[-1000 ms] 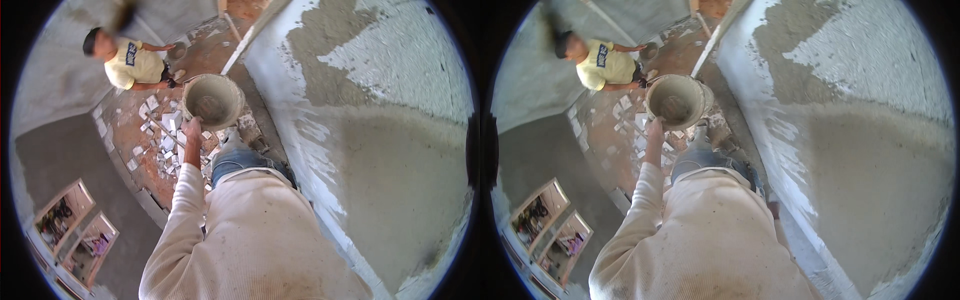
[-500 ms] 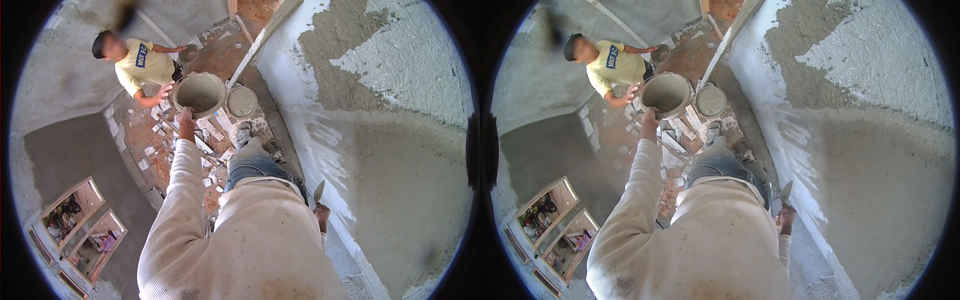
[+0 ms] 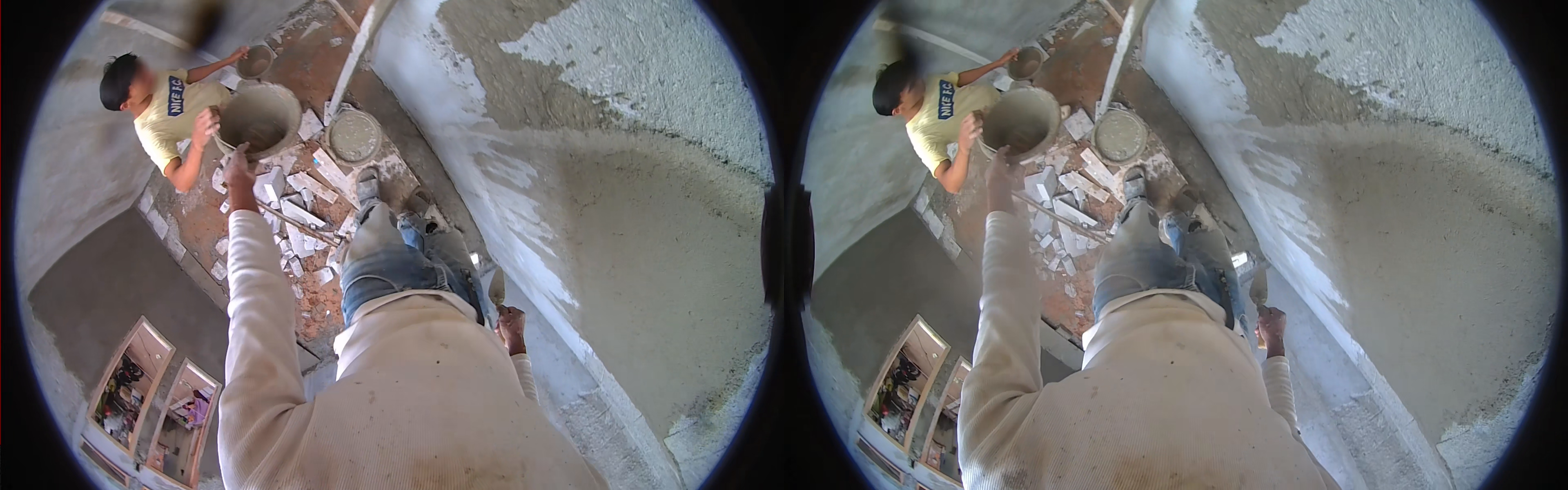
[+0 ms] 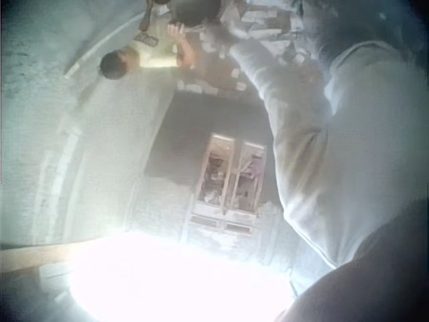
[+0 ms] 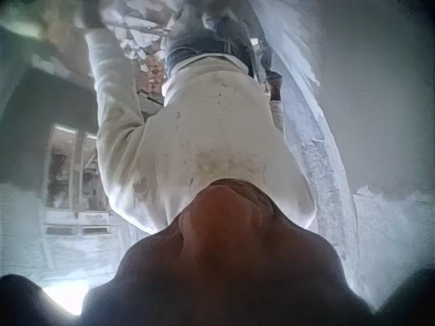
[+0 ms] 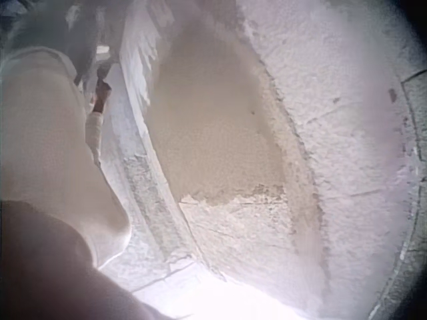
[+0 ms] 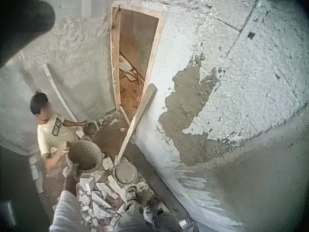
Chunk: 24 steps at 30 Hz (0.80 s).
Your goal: Apply plaster to a concrete wall using a trowel and bucket.
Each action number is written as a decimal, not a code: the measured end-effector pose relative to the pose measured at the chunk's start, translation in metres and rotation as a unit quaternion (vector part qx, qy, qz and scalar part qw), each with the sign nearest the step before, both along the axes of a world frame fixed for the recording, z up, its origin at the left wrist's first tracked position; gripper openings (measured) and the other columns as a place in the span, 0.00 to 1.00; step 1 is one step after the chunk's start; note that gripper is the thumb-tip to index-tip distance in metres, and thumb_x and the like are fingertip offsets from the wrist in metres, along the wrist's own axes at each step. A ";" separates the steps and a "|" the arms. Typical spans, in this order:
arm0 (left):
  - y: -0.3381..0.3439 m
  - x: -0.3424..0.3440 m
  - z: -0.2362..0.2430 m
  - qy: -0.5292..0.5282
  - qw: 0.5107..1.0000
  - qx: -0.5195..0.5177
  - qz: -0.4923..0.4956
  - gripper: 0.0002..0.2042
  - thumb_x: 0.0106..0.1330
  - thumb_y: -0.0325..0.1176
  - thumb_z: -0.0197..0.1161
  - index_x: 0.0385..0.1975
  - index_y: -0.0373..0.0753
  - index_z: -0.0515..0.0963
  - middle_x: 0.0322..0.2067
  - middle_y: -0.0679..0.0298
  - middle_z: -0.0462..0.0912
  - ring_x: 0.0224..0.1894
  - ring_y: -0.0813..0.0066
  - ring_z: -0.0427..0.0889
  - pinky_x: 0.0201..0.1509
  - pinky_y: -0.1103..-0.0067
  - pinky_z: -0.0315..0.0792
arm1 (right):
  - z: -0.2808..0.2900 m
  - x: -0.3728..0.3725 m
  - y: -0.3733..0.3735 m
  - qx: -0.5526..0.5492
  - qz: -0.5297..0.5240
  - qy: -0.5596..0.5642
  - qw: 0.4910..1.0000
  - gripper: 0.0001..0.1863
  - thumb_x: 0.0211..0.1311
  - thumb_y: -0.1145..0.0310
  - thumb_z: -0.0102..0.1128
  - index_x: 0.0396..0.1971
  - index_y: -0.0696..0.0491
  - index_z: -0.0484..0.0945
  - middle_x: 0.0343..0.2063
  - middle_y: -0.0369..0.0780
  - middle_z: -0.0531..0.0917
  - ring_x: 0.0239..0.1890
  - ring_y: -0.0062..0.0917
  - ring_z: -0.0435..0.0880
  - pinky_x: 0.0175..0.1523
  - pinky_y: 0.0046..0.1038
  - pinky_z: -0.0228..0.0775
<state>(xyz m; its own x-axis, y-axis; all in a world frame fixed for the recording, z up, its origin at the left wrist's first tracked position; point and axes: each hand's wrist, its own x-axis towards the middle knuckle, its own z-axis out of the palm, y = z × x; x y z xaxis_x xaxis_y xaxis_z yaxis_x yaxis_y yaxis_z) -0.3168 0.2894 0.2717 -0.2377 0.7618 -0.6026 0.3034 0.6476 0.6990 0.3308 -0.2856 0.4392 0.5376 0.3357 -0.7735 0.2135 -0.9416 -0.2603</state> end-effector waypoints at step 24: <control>-0.058 0.295 -0.340 0.291 0.865 0.015 -0.409 0.42 0.54 0.51 0.75 0.65 0.31 0.69 0.58 0.35 0.76 0.62 0.42 0.76 0.66 0.60 0.71 | -0.237 0.147 0.055 -0.150 -0.099 0.062 0.982 0.16 0.69 0.60 0.63 0.29 0.59 0.79 0.14 0.35 0.76 0.11 0.20 0.74 0.17 0.27 0.65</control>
